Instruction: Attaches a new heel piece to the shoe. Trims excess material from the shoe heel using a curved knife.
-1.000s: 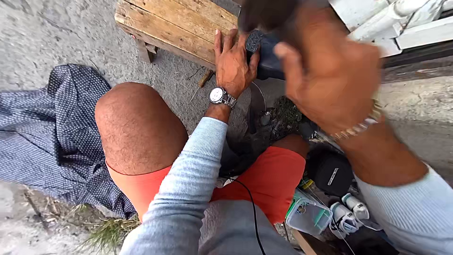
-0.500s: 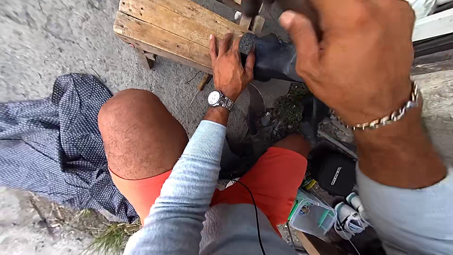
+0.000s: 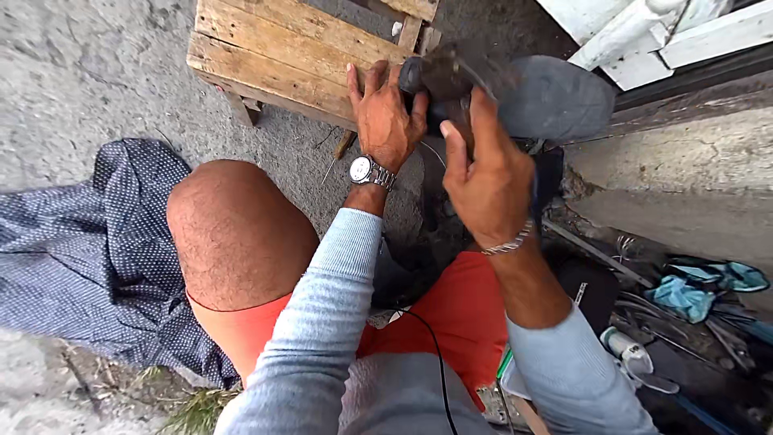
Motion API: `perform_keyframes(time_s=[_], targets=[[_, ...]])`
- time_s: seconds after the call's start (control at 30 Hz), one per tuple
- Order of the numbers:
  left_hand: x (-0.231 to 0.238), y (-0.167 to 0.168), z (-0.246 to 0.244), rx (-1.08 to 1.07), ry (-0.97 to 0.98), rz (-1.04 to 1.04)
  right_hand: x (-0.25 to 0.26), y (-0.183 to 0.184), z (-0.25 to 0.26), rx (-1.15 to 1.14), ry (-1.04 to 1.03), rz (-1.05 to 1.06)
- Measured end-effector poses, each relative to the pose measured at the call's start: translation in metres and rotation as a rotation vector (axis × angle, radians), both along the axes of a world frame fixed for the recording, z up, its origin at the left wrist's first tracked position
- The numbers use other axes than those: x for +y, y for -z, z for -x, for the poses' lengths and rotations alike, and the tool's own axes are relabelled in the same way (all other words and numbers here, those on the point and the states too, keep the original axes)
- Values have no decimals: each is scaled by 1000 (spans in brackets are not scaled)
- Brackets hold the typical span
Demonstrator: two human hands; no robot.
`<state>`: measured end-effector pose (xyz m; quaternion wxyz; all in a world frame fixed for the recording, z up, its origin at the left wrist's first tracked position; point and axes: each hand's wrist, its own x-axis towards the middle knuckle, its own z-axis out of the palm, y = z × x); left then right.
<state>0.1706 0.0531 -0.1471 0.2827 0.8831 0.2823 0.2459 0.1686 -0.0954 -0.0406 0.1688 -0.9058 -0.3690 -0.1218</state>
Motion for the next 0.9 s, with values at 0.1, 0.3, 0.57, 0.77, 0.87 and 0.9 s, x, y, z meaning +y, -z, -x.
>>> perform_keyframes(time_s=[0.1,0.3,0.57,0.77,0.87,0.9], targets=[[-3,2,1,-37,-35,-24,-4,-37,12,103,10,-59],[-3,3,-1,-11,-8,-12,0,-26,-3,95,30,133],[-4,4,0,-26,-27,-27,10,-39,-12,51,37,105],[-4,5,-1,-36,-38,-16,19,-71,-30,7,60,46],[-5,7,1,-43,-40,-36,23,-50,-32,52,50,164],[-5,7,2,-42,-33,-46,24,-56,-36,112,52,285]])
